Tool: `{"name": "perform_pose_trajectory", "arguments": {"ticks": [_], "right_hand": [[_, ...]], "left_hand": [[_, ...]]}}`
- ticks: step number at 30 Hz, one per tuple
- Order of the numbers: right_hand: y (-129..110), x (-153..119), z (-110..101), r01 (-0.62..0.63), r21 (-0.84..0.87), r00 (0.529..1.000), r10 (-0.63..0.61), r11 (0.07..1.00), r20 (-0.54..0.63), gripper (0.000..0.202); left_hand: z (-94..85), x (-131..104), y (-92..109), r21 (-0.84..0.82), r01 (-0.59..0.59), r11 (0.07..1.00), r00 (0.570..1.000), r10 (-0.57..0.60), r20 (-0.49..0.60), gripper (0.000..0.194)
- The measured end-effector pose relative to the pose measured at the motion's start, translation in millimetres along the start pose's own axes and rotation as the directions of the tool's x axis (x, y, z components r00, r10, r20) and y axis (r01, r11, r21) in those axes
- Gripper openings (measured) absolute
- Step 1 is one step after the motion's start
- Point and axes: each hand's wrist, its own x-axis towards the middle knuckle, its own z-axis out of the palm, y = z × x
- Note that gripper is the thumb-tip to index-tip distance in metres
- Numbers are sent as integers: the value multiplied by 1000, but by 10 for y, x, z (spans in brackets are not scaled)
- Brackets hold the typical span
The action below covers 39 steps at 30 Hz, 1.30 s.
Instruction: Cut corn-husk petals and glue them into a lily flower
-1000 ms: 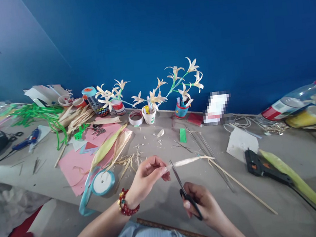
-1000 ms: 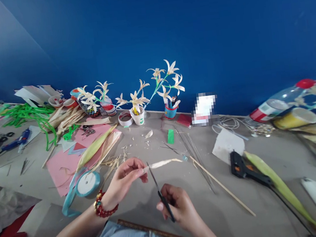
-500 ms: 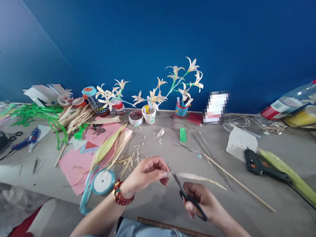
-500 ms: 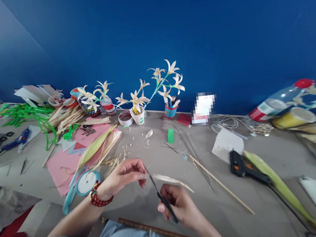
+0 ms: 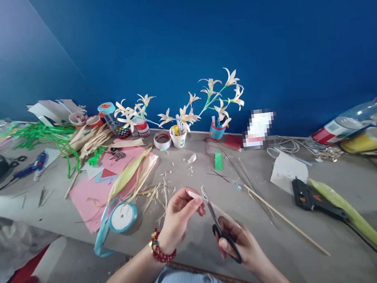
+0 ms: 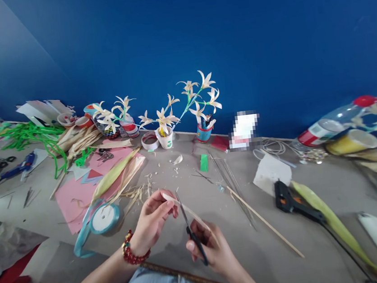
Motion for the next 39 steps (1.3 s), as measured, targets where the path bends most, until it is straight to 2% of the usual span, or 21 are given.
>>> {"name": "perform_pose_trajectory", "arguments": {"ticks": [7, 20, 39], "right_hand": [[-24, -38, -15, 23, 9, 1000, -23, 1000, 15, 52], [-92, -13, 10, -31, -49, 999, 30, 998, -12, 56], [-53, -8, -70, -31, -82, 999, 32, 996, 9, 55]], "left_hand": [[-24, 56, 87, 32, 3, 999, 998, -6, 67, 14], [9, 78, 144, 97, 26, 995, 999, -30, 41, 18], [-30, 99, 230, 138, 32, 990, 994, -46, 97, 22]]}}
